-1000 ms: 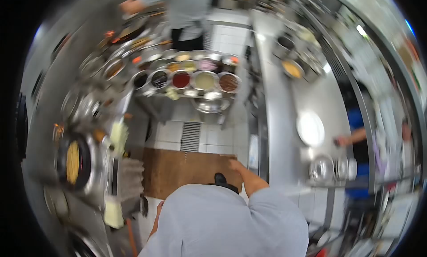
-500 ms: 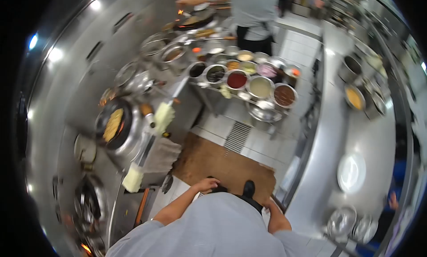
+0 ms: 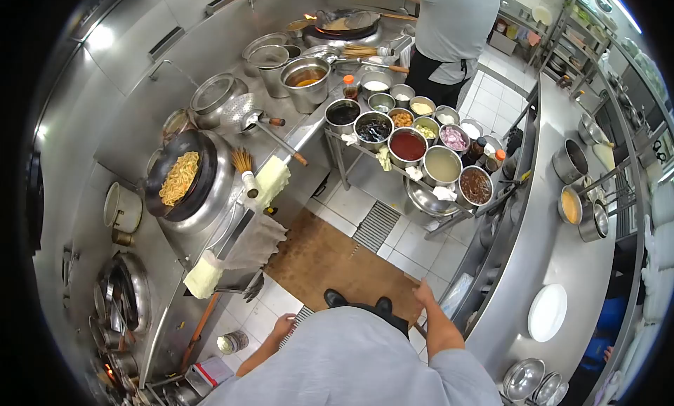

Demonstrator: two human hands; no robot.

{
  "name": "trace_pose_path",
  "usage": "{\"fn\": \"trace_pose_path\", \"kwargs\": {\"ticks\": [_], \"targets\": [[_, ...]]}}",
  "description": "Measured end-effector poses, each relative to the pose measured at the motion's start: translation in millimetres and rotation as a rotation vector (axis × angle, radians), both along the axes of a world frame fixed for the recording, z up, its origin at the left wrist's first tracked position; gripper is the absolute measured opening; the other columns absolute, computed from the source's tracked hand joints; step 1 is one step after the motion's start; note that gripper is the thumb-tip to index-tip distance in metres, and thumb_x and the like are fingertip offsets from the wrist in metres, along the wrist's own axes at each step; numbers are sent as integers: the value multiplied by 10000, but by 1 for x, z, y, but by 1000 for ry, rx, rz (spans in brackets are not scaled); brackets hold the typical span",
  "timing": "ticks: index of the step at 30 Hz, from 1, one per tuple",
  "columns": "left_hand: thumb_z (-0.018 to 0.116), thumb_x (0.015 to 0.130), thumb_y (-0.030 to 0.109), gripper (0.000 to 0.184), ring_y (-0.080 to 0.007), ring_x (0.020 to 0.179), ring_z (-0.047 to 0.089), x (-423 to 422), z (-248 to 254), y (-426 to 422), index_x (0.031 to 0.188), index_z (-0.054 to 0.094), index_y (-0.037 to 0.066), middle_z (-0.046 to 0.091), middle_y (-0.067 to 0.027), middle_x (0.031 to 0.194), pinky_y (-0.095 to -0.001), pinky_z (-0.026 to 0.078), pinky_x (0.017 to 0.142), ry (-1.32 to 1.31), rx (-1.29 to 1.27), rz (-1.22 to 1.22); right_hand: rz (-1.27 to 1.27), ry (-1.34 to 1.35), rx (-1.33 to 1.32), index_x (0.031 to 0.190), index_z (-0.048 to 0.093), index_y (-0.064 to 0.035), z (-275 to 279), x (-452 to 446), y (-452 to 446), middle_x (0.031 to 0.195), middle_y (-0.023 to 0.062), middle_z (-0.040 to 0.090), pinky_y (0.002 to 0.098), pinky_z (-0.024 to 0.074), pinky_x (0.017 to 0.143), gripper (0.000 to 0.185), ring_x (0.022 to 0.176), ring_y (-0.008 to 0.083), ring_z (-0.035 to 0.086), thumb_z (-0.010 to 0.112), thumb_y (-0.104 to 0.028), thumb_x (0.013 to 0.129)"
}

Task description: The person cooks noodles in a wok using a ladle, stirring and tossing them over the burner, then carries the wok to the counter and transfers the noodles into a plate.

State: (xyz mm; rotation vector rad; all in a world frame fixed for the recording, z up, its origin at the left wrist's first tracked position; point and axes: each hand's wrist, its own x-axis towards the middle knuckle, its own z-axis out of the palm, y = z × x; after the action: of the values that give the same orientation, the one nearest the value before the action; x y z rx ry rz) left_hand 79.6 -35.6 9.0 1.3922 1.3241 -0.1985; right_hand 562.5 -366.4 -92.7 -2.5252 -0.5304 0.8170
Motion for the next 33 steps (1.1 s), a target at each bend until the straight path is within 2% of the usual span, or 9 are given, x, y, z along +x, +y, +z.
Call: {"fn": "trace_pose_path", "kwargs": {"ticks": [2, 4, 6, 9, 10, 17, 21, 24, 33], "targets": [[585, 842, 111, 295, -130, 601, 588, -13, -1, -13, 1134, 623, 95, 624, -54, 746, -280, 456, 453, -22, 53, -26, -71, 125, 14, 1462, 208, -34, 48, 35, 53, 1045, 291, 605, 474, 492, 835, 795, 956, 439, 602, 589, -123, 769], [576, 844, 98, 295, -126, 599, 586, -25, 1, -17, 1136, 617, 90, 624, -53, 756, -277, 451, 446, -31, -16, -11, -2, -397, 189, 1469, 209, -46, 64, 57, 91, 1145, 287, 542, 473, 468, 878, 792, 1015, 448, 559, 577, -94, 769], [567, 846, 85, 295, -122, 598, 584, -32, 4, -23, 1137, 611, 86, 624, -53, 766, -273, 446, 439, -41, -78, 26, -114, -276, 148, 1471, 215, -58, 112, 73, 138, 1237, 282, 466, 481, 450, 903, 794, 1071, 454, 519, 570, -72, 761], [528, 876, 75, 288, -124, 589, 580, -45, 16, -12, 1156, 590, 58, 620, -55, 785, -268, 484, 448, -42, 44, 74, -1, -445, 221, 1466, 224, -61, 99, 100, 183, 1270, 268, 433, 492, 456, 884, 782, 1066, 454, 522, 558, -55, 759], [517, 888, 83, 292, -126, 602, 583, -73, -38, -10, 1171, 580, 48, 619, -57, 813, -271, 499, 459, -180, -78, 334, 18, -438, 236, 1466, 224, -61, 111, 104, 204, 1270, 268, 433, 492, 456, 884, 782, 1066, 454, 522, 558, -55, 759], [510, 897, 88, 316, -132, 642, 589, -22, 35, -15, 1210, 542, 52, 617, -64, 864, -268, 487, 468, -97, 35, 767, 225, -413, 377, 1458, 274, -103, 171, 136, 326, 1364, 245, 352, 487, 467, 873, 738, 1058, 466, 534, 525, 8, 772], [540, 870, 99, 359, -134, 698, 589, 16, 40, -53, 1228, 544, 79, 620, -61, 860, -278, 492, 519, -116, -1, 759, 139, -526, 506, 1442, 344, -148, 179, 163, 383, 1362, 250, 351, 456, 432, 955, 731, 1164, 437, 475, 560, -13, 756], [581, 851, 147, 377, -129, 674, 579, 58, 78, -81, 1217, 570, 58, 620, -52, 797, -286, 494, 580, 98, 108, 422, 47, -371, 422, 1436, 346, -147, 174, 181, 409, 1389, 272, 317, 447, 422, 983, 711, 1225, 441, 430, 563, -18, 772], [563, 878, 156, 352, -122, 696, 588, 46, 34, -198, 1218, 552, 65, 635, -45, 824, -259, 483, 599, 48, 218, 398, -23, -322, 436, 1421, 353, -94, 182, 167, 403, 1472, 244, 217, 453, 424, 969, 731, 1216, 453, 441, 578, 13, 734]]}}
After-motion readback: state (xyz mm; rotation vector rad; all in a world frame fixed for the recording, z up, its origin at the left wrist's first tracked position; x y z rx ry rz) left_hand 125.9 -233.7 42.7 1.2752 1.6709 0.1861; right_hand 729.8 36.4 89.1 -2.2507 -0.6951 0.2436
